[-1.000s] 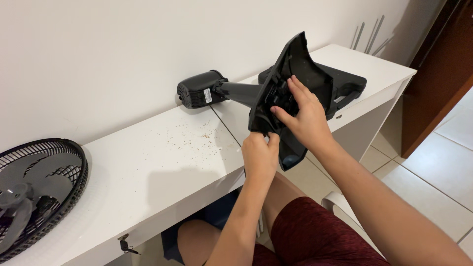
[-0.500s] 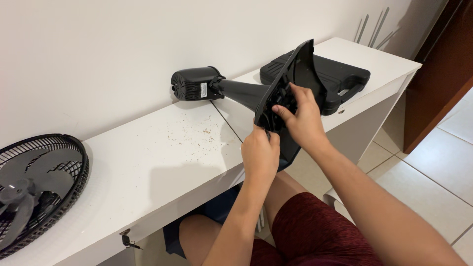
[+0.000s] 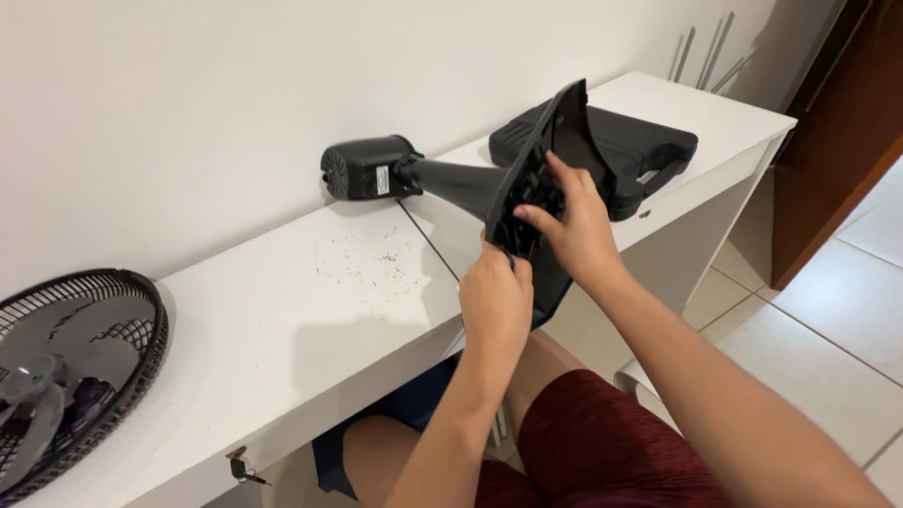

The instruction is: The person disassembles a black electric fan by hand. They remove the central cap, then the fan blades, followed by the front grille, and finally detach the motor and neck from the base. The components are placed on the white desk.

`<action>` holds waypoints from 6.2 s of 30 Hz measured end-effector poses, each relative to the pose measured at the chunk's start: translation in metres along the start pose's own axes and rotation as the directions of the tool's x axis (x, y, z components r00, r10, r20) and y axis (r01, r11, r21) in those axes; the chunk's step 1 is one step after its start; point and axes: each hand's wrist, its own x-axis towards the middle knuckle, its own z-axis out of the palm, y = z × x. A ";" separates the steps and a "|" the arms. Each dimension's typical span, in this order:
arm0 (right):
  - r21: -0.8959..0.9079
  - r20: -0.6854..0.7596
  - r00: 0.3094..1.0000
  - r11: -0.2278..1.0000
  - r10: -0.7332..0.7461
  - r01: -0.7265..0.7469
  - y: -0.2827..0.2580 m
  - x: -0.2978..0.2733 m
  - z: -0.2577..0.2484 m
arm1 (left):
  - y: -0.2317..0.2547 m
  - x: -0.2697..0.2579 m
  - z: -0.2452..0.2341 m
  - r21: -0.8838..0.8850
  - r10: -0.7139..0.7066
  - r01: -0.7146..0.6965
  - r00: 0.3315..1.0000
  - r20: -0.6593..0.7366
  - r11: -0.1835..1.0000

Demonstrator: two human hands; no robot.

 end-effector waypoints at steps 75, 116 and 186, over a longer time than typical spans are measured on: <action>-0.228 0.076 0.945 0.928 0.317 -0.293 -0.027 0.003 -0.029 | 0.027 0.006 0.002 0.207 -0.063 0.037 0.991 0.117 0.978; 0.409 0.149 0.988 0.907 0.047 -0.105 0.013 -0.010 -0.032 | 0.041 0.046 -0.036 0.081 0.075 -0.076 0.997 0.011 0.994; -0.012 0.115 0.993 0.999 0.036 -0.035 -0.032 -0.013 -0.035 | -0.025 -0.027 -0.037 -0.123 -0.092 0.107 0.989 0.119 0.987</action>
